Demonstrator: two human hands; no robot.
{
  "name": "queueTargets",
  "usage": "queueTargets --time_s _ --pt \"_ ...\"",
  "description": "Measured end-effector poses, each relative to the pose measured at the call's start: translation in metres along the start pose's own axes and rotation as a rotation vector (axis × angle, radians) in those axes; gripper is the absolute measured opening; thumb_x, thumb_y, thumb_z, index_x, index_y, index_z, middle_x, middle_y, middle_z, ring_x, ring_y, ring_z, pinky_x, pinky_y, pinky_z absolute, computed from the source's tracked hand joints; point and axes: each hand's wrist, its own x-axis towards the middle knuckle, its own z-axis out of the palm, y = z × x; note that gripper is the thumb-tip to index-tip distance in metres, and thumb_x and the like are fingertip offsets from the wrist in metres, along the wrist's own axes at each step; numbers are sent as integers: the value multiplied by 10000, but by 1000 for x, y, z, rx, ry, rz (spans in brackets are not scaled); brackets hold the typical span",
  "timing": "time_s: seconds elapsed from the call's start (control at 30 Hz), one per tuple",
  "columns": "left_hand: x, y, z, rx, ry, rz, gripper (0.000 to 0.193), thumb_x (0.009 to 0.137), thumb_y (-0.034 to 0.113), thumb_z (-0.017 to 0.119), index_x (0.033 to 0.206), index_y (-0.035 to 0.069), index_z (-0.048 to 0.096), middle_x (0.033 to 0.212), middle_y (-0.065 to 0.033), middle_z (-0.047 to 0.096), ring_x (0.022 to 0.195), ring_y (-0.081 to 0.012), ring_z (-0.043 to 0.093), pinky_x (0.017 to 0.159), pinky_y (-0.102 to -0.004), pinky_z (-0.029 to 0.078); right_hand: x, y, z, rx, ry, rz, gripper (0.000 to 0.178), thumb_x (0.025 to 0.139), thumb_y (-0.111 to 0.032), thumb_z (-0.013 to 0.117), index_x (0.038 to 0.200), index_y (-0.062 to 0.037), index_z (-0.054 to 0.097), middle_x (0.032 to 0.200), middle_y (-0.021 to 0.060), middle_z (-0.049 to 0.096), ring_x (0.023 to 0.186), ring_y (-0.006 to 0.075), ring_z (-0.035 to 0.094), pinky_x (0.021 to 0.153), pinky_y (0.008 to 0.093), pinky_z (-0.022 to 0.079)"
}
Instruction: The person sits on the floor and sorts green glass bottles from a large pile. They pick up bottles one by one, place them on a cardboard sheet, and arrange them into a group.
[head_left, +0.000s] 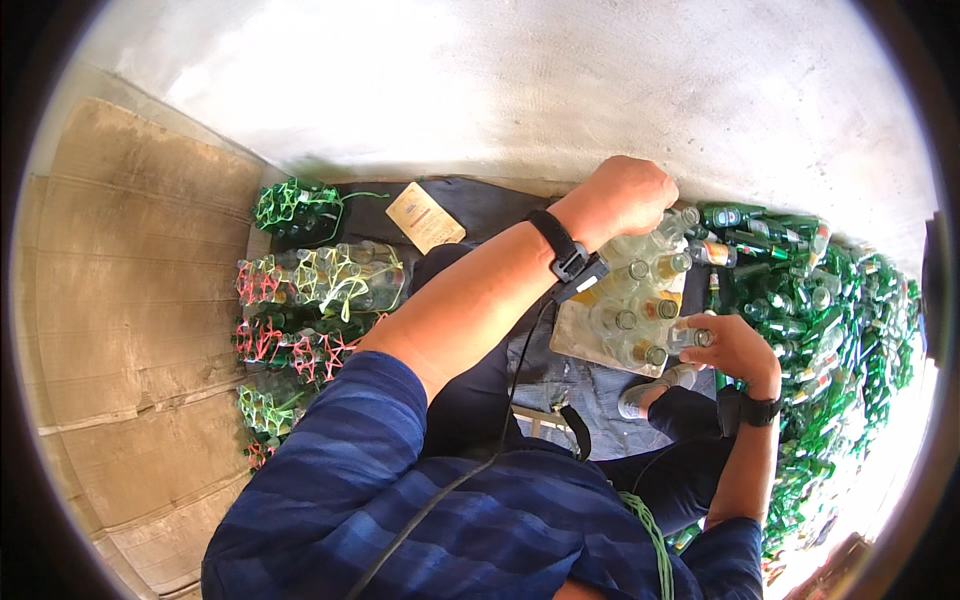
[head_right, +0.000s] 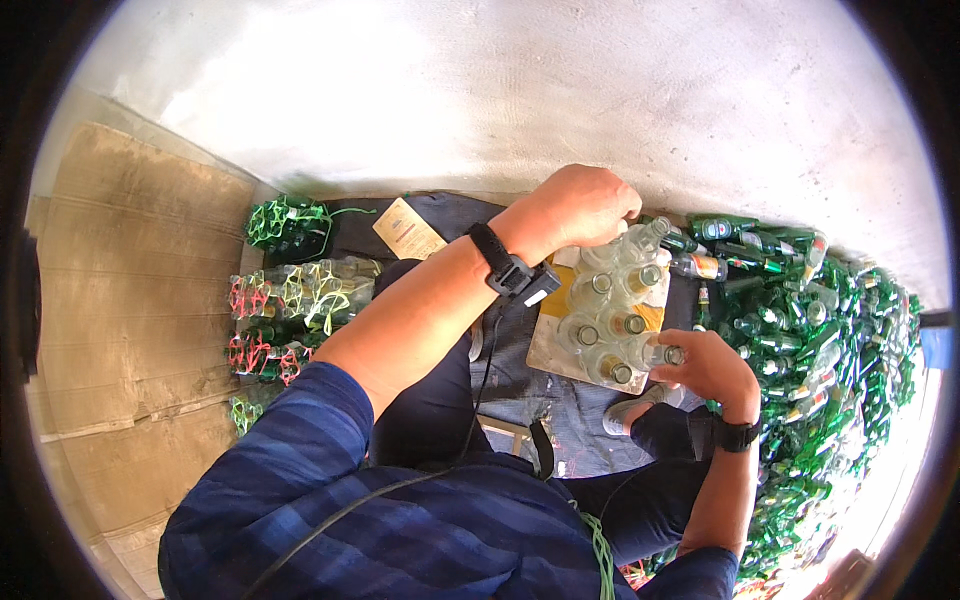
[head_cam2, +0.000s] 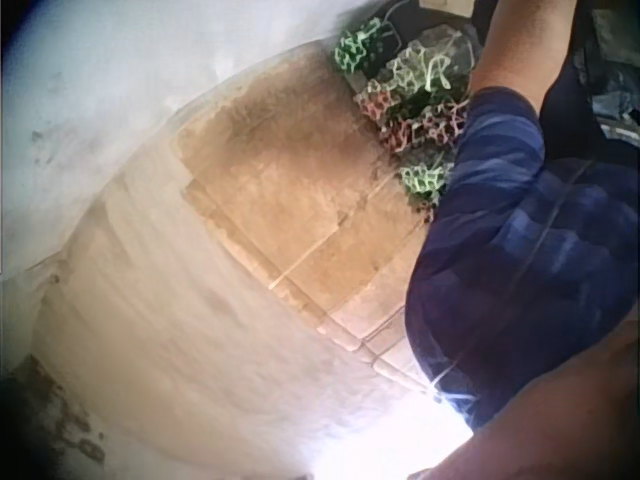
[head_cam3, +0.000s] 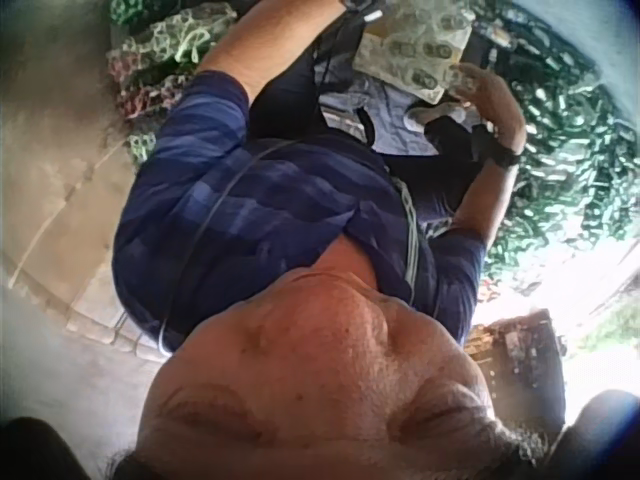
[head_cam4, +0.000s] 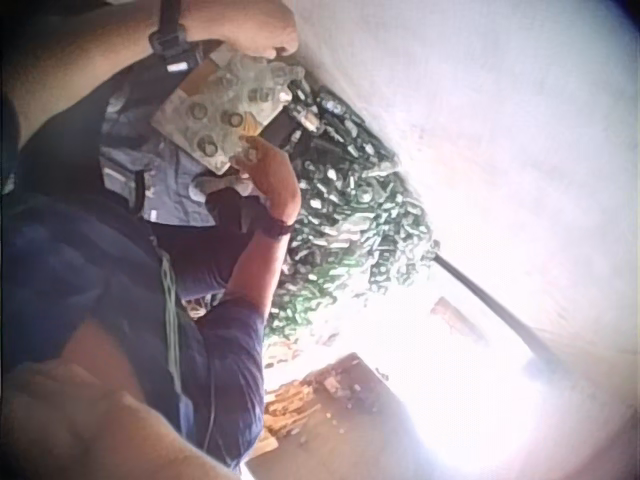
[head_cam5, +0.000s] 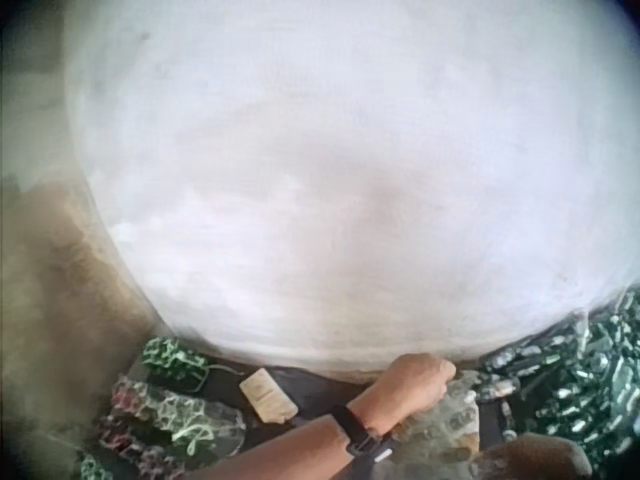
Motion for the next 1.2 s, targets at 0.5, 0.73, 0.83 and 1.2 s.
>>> queueTargets --time_s 0.5,0.73,0.83,1.2 --pt "-2 -1 5 1 -27 -19 165 849 153 695 978 135 798 905 -146 769 884 -364 752 770 -503 592 9 2 3 -121 -1 -31 647 769 -187 915 1369 -77 699 978 174 771 861 235 762 793 376 573" --pt "-4 -1 3 -11 -28 -8 163 845 137 686 966 127 794 895 -155 765 870 -371 749 756 -512 587 11 4 2 -203 12 -52 740 718 -265 923 1397 -104 679 1091 218 766 996 376 744 866 431 572" --pt "-4 -2 4 -15 1 4 139 829 132 689 917 113 795 878 -154 766 854 -370 752 739 -504 593 13 12 1 -239 26 -117 706 749 -161 882 1416 -100 659 1002 202 774 883 313 769 786 401 592" --pt "-3 -1 2 21 -63 -17 173 853 150 685 986 138 795 896 -149 767 874 -368 753 758 -508 596 10 63 -30 204 191 174 563 845 -25 755 1396 -18 640 793 89 754 657 145 716 574 292 539"
